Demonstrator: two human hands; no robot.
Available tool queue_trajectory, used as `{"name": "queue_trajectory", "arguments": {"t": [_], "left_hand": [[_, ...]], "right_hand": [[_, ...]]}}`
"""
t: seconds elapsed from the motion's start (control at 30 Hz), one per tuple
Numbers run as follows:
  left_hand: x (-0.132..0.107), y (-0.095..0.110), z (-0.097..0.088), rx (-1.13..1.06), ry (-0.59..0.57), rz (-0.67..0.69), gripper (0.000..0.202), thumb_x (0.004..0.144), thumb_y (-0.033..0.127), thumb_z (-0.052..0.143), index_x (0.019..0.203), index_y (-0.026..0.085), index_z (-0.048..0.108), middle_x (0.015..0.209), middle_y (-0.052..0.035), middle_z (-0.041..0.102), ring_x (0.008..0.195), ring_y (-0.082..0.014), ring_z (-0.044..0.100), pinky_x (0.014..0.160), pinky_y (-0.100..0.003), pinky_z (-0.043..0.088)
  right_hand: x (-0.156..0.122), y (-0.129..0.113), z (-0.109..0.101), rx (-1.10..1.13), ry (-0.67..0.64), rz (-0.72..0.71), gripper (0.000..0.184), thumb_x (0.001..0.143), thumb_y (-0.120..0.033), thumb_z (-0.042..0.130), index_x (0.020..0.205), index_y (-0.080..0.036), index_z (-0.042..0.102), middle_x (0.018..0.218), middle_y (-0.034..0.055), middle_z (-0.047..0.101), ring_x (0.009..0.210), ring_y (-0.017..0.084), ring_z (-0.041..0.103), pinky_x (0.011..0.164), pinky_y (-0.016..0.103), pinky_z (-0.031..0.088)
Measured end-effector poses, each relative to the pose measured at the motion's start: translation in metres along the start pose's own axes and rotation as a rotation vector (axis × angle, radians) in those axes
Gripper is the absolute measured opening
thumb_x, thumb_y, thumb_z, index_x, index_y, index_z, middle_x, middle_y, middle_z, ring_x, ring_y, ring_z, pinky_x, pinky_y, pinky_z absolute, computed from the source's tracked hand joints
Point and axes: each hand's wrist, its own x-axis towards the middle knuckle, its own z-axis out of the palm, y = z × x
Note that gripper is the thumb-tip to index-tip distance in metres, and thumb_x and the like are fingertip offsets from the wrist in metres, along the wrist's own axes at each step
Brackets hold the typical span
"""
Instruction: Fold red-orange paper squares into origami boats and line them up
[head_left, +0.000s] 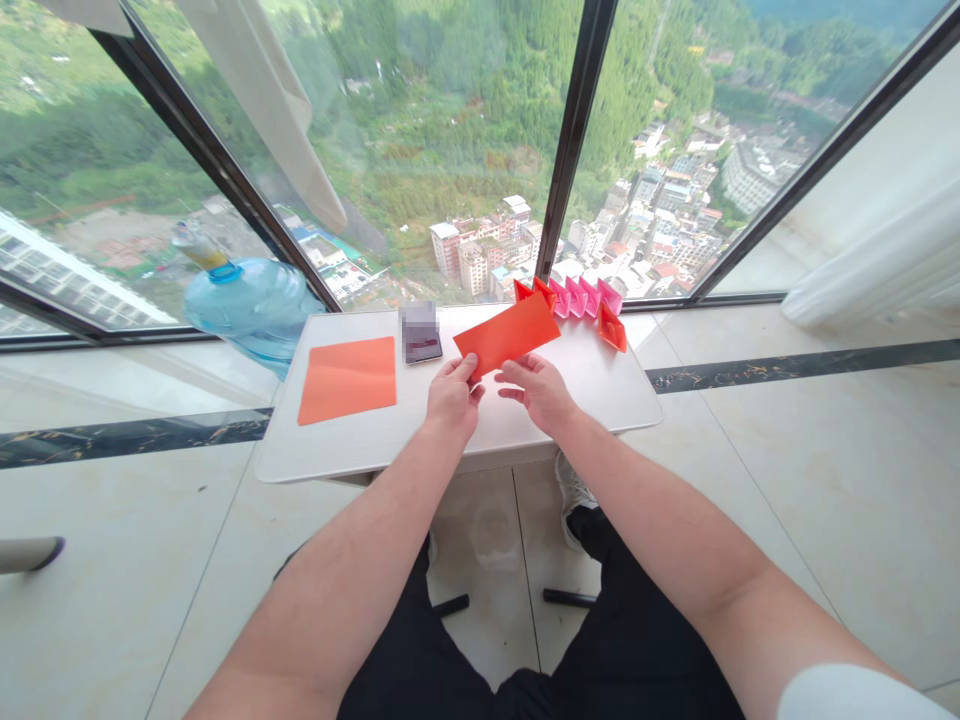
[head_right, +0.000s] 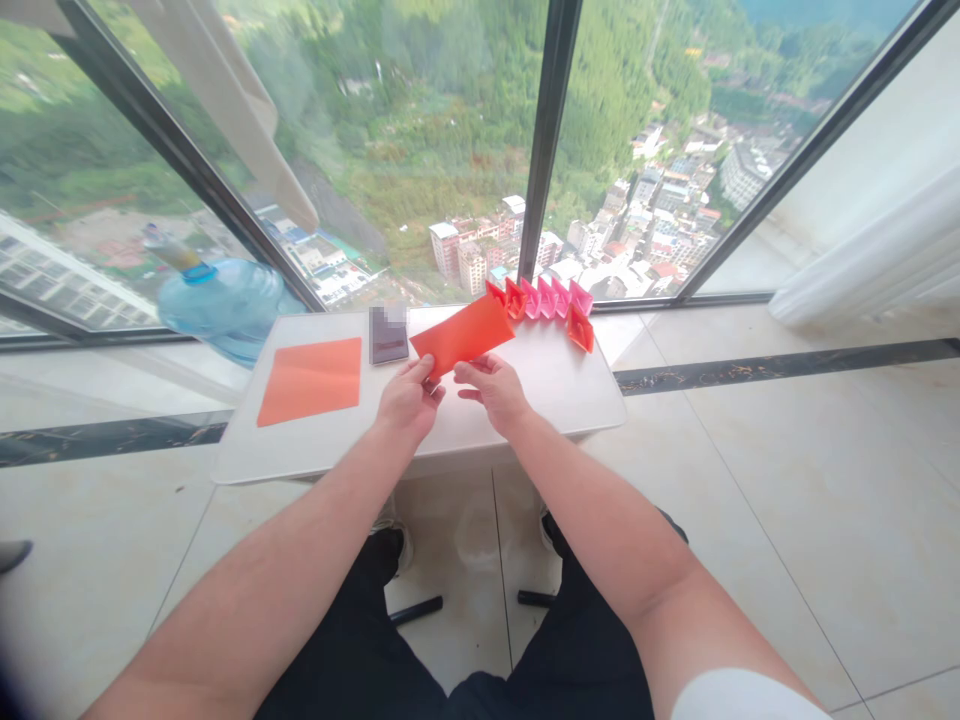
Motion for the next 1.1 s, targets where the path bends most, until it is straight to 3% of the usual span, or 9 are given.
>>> {"name": "queue_trajectory", "arguments": {"t": [0.23,0.5,0.8,1.1], "left_hand": [[-0.008,-0.013,0.012,-0.002,-0.030,-0.004,0.026,0.068,0.028,0.081,0.074,0.019,0.057,0.071,0.0019,0.061,0.065,-0.0105,0.055,0.062,-0.025,0.037],[-0.009,-0.011,0.015,0.073,0.049,0.050,0.024,0.066,0.024,0.082,0.068,0.016,0.059,0.059,0.0033,0.054,0.055,-0.0074,0.046,0.057,-0.023,0.035],[0.000,-0.005,0.009,0.092,0.157,0.105,0.019,0.067,0.018,0.079,0.068,0.016,0.060,0.059,0.0034,0.054,0.051,-0.0062,0.042,0.050,-0.021,0.032],[0.002,-0.001,0.005,0.142,0.138,0.148,0.019,0.069,0.015,0.077,0.063,0.016,0.059,0.053,0.0052,0.047,0.048,-0.0059,0.036,0.047,-0.020,0.029]], "right_hand": [[0.006,0.011,0.019,-0.035,0.198,-0.011,0.029,0.057,-0.033,0.085,0.075,-0.017,0.068,0.068,-0.0005,0.066,0.060,0.011,0.055,0.060,0.028,0.047],[0.006,0.008,0.018,0.090,0.238,-0.004,0.026,0.058,-0.030,0.083,0.075,-0.018,0.068,0.073,-0.0002,0.068,0.060,0.010,0.056,0.059,0.025,0.046],[0.021,-0.016,-0.005,0.216,0.450,-0.091,0.020,0.065,-0.023,0.078,0.070,-0.020,0.059,0.063,-0.0032,0.063,0.058,0.009,0.058,0.054,0.021,0.047],[0.025,-0.024,-0.019,0.188,0.497,-0.170,0.015,0.066,-0.017,0.074,0.073,-0.019,0.060,0.060,-0.0039,0.060,0.055,0.009,0.054,0.052,0.021,0.046]]}}
